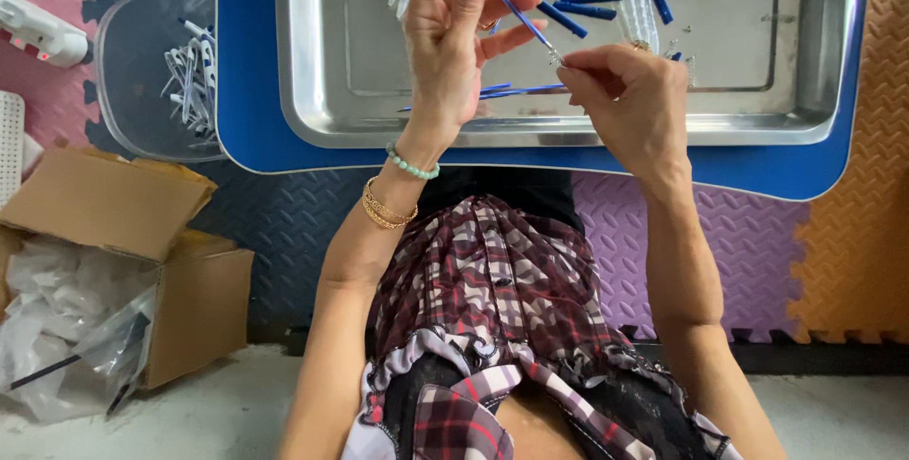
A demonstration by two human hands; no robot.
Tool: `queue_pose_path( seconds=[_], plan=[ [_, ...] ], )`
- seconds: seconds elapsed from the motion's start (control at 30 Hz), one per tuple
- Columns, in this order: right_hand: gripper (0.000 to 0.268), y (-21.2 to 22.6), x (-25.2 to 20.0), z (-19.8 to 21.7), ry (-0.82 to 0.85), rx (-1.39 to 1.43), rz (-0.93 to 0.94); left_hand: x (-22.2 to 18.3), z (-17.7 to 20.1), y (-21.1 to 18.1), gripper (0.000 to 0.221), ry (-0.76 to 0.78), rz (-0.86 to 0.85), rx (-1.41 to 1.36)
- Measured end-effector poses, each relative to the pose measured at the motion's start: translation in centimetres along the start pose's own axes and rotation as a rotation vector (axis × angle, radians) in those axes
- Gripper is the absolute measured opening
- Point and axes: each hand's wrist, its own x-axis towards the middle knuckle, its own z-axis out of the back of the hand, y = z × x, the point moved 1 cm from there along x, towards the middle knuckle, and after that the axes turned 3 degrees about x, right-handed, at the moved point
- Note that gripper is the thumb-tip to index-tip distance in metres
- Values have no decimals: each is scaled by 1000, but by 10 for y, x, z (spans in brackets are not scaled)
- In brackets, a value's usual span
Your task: The person assembles ballpoint pens by inserting ink cartridges and springs into pen barrels and then attaching the pen caps.
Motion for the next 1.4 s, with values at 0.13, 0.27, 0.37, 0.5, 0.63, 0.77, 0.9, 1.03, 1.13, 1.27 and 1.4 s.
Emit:
queue_pose_path(
  seconds=[0.13, 0.27, 0.37, 0.5, 0.63, 0.77, 0.9, 1.03, 1.13, 1.27, 1.4],
  plan=[
    [7, 3, -2, 2, -9, 4, 36, -1, 2, 1, 22, 52, -41, 36],
    [7, 6, -3, 2, -7, 9, 20, -2, 1, -1, 24, 48, -37, 46],
    [6, 7, -5, 2, -3, 8, 24, -3, 1, -3, 23, 47, -35, 59],
    [5, 7, -5, 2, 6, -13, 48, -5, 0, 1, 23, 59, -20, 35],
    [7, 7, -5, 2, 17, -8, 48, -6, -1, -3, 24, 45, -6, 24],
    [6, 5, -5, 0, 14, -10, 24, -6, 0, -9, 21, 71, -33, 45],
    [5, 6, -6, 0, 15, 8, 15, -10, 0, -3, 25, 71, -12, 47],
    [5, 7, -7, 0, 14, 28, -30, -13, 1, 3, 30, 98, -1, 42],
    [5, 7, -8, 1, 19, 44, -14, -9, -3, -6, 24, 79, -7, 31],
    [6, 5, -11, 0, 22, 46, -31, -8, -3, -12, 19, 92, -46, 80],
    [6, 6, -11, 0, 19, 32, -24, -11, -7, -6, 23, 30, 24, 28]
  ],
)
